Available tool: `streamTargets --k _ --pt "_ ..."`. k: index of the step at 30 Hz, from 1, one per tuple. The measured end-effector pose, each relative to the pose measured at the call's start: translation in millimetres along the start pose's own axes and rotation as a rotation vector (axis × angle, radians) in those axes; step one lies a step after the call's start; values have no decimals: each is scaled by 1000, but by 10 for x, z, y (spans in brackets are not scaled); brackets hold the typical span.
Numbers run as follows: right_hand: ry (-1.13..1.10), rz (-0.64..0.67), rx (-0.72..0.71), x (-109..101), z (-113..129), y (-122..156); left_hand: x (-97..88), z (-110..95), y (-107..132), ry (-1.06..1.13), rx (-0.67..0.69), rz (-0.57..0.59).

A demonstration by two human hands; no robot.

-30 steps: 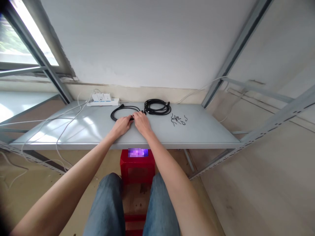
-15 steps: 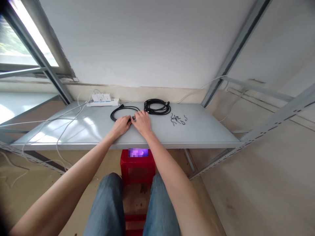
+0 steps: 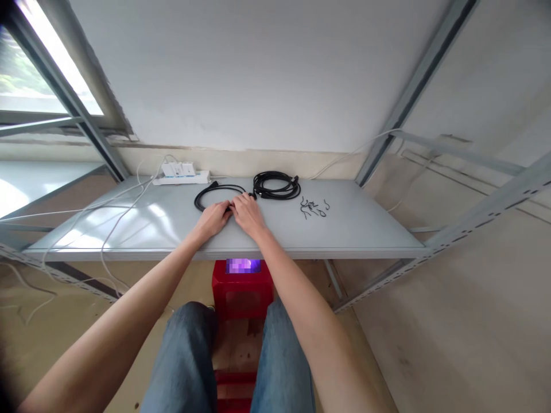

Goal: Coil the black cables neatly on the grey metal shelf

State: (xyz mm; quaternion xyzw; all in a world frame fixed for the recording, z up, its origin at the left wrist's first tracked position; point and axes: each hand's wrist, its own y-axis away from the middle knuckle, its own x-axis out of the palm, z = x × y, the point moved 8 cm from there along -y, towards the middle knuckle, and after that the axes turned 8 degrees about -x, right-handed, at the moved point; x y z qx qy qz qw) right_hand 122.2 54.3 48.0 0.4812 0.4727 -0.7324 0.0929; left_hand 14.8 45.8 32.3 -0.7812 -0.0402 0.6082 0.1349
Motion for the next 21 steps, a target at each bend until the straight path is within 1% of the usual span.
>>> streamTargets --k 3,6,10,16,21 --pt "4 -17 21 -6 -27 1 -3 -2 -1 2 6 -4" --pt "36 -42 72 -20 -69 1 10 14 -11 12 -2 -8" --pt "44 -55 135 -24 -115 3 42 27 -23 8 -12 13" --pt "50 -29 94 -8 -84 -1 36 10 -24 0 6 5" --pt "83 -42 155 -18 -130 12 20 10 -7 8 -7 10"
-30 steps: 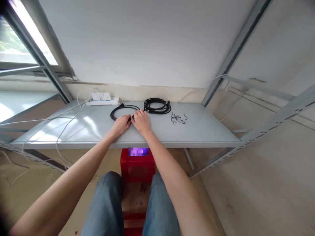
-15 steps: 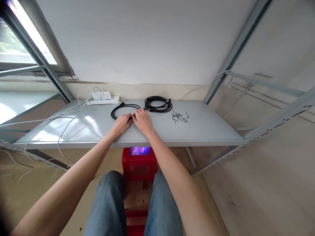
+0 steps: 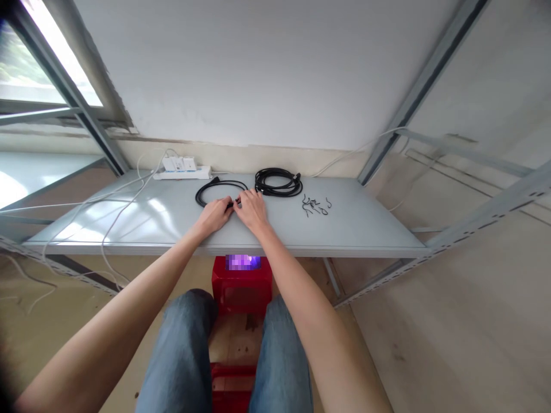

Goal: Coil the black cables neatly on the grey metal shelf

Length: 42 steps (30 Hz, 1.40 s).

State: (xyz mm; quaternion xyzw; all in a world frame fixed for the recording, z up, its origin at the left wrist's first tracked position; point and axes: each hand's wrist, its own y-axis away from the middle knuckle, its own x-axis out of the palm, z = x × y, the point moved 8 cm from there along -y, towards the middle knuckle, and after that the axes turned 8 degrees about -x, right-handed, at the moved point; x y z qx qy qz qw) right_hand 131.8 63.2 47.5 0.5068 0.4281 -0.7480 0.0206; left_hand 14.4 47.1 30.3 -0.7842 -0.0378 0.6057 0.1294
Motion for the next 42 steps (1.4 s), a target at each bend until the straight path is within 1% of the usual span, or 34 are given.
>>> streamTargets --k 8,21,29,34,42 --pt "-12 -22 48 -20 -31 0 -45 -17 25 -3 -8 2" --pt "-49 24 -21 62 -25 -15 -62 -27 37 18 6 10" --pt "-128 68 -22 91 -9 -27 -78 -28 54 -3 -6 18" --pt "-155 75 -56 92 2 -14 -79 -26 55 -11 -12 18" --pt "-220 60 -159 86 47 0 -60 -24 39 -23 -2 3"
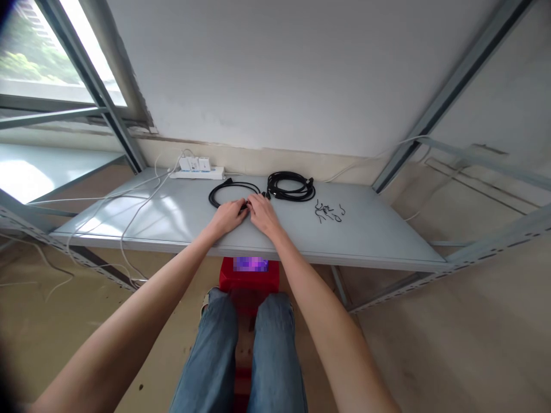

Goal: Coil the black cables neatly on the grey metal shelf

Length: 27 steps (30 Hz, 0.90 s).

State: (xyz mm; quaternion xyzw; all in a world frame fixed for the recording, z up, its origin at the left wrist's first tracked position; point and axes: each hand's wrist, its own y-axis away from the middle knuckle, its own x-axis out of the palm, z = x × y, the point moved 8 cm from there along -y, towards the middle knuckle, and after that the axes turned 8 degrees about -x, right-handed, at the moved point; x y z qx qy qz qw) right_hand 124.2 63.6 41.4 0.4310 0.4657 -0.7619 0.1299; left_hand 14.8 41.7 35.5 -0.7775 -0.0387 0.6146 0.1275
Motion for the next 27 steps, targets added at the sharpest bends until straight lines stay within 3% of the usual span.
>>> streamTargets --k 11,24,27 --pt "34 -8 -7 -86 102 21 16 19 -10 40 7 -30" --pt "-27 -71 200 -96 -90 60 54 33 -37 96 15 -2" --pt "-24 -73 193 -105 -88 54 54 25 -40 75 20 0"
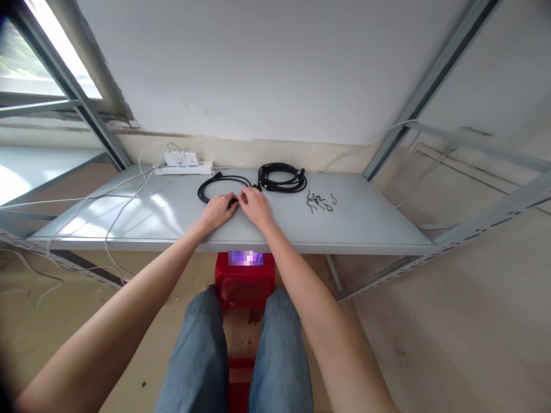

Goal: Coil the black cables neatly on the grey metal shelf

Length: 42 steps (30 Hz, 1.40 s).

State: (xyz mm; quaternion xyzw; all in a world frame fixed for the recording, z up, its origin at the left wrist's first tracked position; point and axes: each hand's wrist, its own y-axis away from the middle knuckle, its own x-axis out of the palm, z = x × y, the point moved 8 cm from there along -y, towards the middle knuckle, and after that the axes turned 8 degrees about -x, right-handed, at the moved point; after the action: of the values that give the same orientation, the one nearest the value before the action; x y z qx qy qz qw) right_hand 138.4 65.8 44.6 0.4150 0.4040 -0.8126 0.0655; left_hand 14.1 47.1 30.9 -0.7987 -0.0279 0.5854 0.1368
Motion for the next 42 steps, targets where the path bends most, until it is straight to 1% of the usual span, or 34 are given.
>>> streamTargets --k 2,5,8,12,28,32,38,42 --pt "11 6 -25 -3 31 -5 -7 -3 1 -7 2 -3" --pt "26 -20 -51 -30 78 -11 -14 -1 1 -11 5 -6" --pt "29 -28 -38 -41 87 -17 -10 3 -5 -5 12 -5" --pt "12 -4 -16 -40 75 -21 2 5 -14 33 27 1" --pt "-70 59 -117 47 120 2 1 20 -8 24 9 -3" --pt "-67 60 -148 53 123 16 3 29 -13 31 13 -14" --pt "-39 77 -138 41 135 35 -15 19 4 56 6 -8" --pt "-34 79 -162 32 168 32 -17 23 0 36 -2 -16"
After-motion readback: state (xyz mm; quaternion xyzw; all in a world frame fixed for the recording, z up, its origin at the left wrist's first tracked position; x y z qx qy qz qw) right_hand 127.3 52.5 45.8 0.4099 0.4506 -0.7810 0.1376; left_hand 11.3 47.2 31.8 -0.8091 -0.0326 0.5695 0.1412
